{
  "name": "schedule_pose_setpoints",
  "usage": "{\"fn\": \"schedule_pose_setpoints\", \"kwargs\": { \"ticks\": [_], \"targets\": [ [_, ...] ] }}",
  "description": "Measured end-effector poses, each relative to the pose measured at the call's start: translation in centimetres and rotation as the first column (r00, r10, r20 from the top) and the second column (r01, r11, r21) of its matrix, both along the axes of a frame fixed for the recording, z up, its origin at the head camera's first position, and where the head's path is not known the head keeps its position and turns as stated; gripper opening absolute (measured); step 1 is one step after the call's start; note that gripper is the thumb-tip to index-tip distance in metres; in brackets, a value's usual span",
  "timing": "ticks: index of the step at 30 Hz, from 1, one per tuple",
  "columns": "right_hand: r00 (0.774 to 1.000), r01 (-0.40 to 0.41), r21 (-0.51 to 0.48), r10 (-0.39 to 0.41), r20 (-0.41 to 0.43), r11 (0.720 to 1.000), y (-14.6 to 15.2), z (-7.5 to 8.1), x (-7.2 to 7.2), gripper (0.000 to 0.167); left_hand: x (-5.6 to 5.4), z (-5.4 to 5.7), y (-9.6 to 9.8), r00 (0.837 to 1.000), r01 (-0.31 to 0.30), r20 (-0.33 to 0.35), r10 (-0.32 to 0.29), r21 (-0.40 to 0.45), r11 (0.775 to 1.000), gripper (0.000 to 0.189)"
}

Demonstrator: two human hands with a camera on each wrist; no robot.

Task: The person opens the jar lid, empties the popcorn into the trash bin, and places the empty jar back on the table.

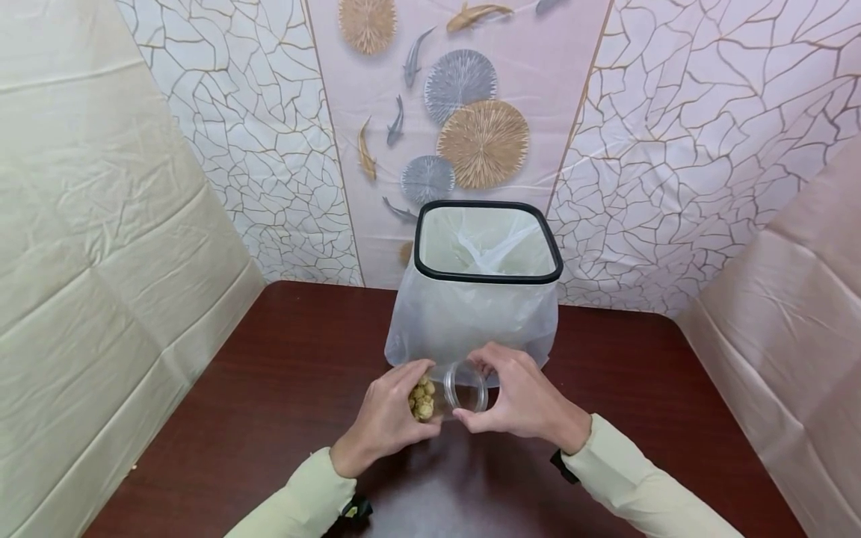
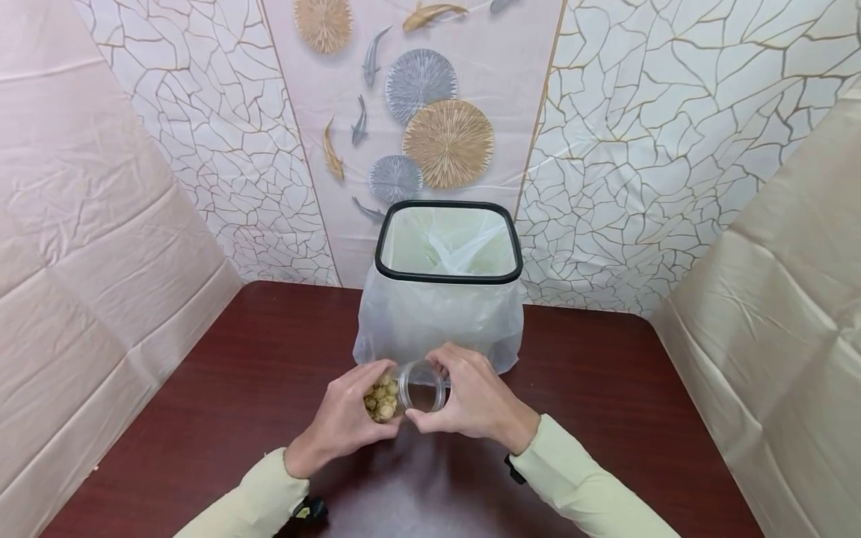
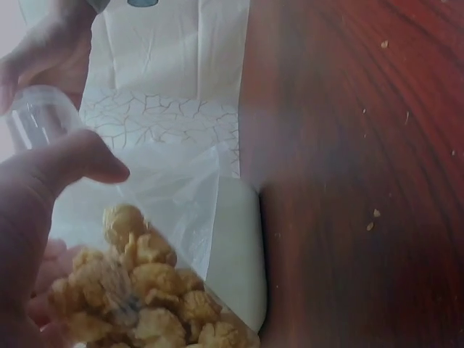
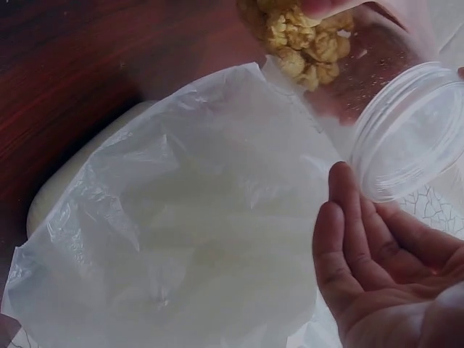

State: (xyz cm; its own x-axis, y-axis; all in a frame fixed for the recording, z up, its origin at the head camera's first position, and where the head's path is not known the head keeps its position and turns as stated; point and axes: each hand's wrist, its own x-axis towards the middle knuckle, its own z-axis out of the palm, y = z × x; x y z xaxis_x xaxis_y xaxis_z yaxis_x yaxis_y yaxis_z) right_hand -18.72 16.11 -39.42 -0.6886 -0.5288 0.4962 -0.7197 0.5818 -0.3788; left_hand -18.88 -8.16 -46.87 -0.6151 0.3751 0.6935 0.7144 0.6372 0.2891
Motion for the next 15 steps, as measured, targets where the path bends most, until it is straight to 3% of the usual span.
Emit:
{"fn": "schedule_pose_setpoints", "kwargs": {
  "ticks": [7,15],
  "targets": [
    [0.995,-0.076,-0.001,0.076,-0.069,0.997,0.21,-0.22,-0.2,0.057,-0.3,0.21,-0.3,0.996,0.086,0.04,-0.085,0.002,0.996,0.075],
    [0.971,-0.155,0.015,0.155,-0.181,0.988,0.09,-0.29,-0.15,0.062,-0.33,0.62,-0.39,0.975,0.157,0.158,-0.158,0.019,0.987,0.072]
  ]
}}
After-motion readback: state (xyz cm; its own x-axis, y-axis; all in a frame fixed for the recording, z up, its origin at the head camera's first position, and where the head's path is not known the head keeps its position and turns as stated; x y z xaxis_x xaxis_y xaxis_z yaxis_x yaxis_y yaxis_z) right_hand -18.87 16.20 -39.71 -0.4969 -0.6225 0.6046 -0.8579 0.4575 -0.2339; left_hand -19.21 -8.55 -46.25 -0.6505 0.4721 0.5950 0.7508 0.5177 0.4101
